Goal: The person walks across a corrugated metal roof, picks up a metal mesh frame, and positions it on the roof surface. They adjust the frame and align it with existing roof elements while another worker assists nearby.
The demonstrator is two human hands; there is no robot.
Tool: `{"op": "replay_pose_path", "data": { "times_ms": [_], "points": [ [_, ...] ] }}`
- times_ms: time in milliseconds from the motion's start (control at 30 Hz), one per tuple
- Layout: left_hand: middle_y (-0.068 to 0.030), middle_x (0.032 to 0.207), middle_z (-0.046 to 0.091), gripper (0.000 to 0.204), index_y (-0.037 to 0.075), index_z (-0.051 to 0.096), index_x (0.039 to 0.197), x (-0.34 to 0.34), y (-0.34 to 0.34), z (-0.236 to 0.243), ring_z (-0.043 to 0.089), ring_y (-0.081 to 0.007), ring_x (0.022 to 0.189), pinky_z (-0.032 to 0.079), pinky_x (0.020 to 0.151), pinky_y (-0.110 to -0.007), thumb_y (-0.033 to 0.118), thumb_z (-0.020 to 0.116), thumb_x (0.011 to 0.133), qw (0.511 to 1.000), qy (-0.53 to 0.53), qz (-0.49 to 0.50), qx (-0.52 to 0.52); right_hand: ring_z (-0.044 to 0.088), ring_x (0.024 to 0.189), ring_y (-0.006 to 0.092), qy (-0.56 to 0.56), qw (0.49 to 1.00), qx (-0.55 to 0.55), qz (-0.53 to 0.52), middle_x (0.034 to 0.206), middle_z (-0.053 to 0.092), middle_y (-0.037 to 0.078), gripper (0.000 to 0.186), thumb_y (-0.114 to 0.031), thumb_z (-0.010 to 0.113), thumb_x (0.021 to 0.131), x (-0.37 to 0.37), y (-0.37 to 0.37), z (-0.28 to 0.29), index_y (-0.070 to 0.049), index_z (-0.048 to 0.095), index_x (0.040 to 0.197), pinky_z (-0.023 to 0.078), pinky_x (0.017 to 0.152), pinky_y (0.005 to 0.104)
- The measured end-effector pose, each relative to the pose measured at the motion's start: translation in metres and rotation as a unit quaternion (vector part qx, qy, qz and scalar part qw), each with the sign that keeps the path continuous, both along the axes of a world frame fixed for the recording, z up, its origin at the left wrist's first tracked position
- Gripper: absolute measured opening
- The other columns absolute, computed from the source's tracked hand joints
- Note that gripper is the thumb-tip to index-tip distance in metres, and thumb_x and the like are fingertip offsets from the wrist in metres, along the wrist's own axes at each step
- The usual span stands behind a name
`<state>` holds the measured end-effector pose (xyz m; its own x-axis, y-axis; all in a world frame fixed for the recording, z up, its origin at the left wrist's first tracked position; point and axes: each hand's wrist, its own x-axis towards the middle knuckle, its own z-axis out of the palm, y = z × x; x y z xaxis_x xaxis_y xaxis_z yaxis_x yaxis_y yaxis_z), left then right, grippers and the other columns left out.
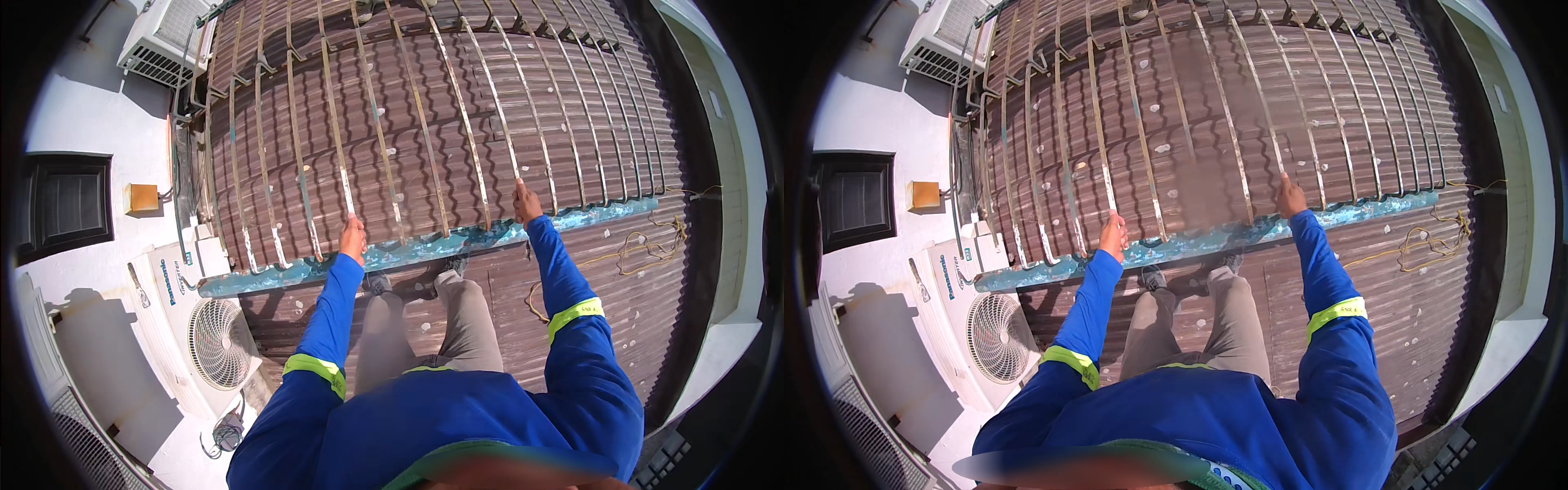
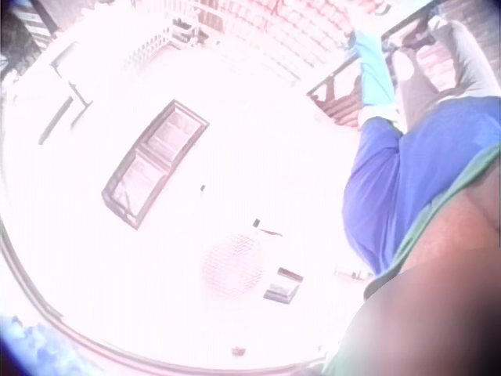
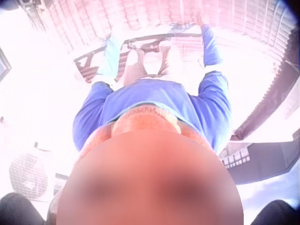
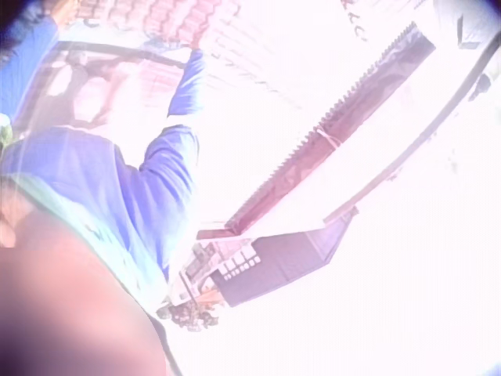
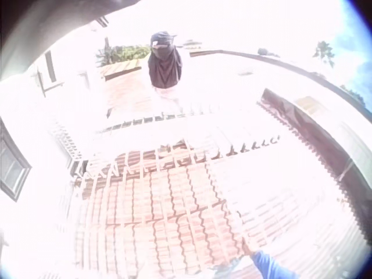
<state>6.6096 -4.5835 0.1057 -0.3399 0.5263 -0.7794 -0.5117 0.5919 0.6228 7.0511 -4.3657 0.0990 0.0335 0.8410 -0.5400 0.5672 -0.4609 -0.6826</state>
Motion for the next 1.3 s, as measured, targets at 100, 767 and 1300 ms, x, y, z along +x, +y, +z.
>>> {"op": "replay_pose_path", "data": {
  "times_ms": [100,767,1300],
  "points": [
    [0.0066,0.063,0.037,0.045,0.015,0.050,0.089,-0.008,0.022,0.096,0.033,-0.0079,0.049,0.031,0.046,-0.029,0.056,0.046,0.107,0.999,-0.024,-0.014,0.039,0.036,0.040,0.0091,0.162,0.982,-0.071,-0.060,0.056,0.040,-0.004,0.053,-0.057,0.051,0.103,-0.011,0.024,0.100,-0.011,0.056,0.077,0.026,0.037,0.0291],
    [0.0065,0.061,0.032,0.052,0.016,0.045,0.085,-0.062,0.176,0.175,0.030,-0.0075,0.046,0.027,0.044,-0.028,0.065,0.044,0.104,0.997,0.038,-0.026,-0.069,0.048,0.061,0.0096,0.139,0.989,0.019,-0.055,0.067,0.051,-0.002,0.052,-0.046,0.048,0.109,-0.063,0.123,0.117,-0.003,0.059,0.082,0.037,0.055,0.0287],
    [0.0074,0.061,0.036,0.054,0.014,0.049,0.084,-0.186,0.396,0.157,0.031,-0.0054,0.046,0.024,0.041,-0.026,0.065,0.063,0.095,0.992,0.098,-0.027,-0.072,0.034,0.044,0.0071,0.158,0.975,-0.123,-0.100,0.059,0.038,-0.005,0.043,-0.048,0.070,0.097,-0.207,0.338,0.132,-0.013,0.052,0.081,0.028,0.038,0.0267]
  ]
}}
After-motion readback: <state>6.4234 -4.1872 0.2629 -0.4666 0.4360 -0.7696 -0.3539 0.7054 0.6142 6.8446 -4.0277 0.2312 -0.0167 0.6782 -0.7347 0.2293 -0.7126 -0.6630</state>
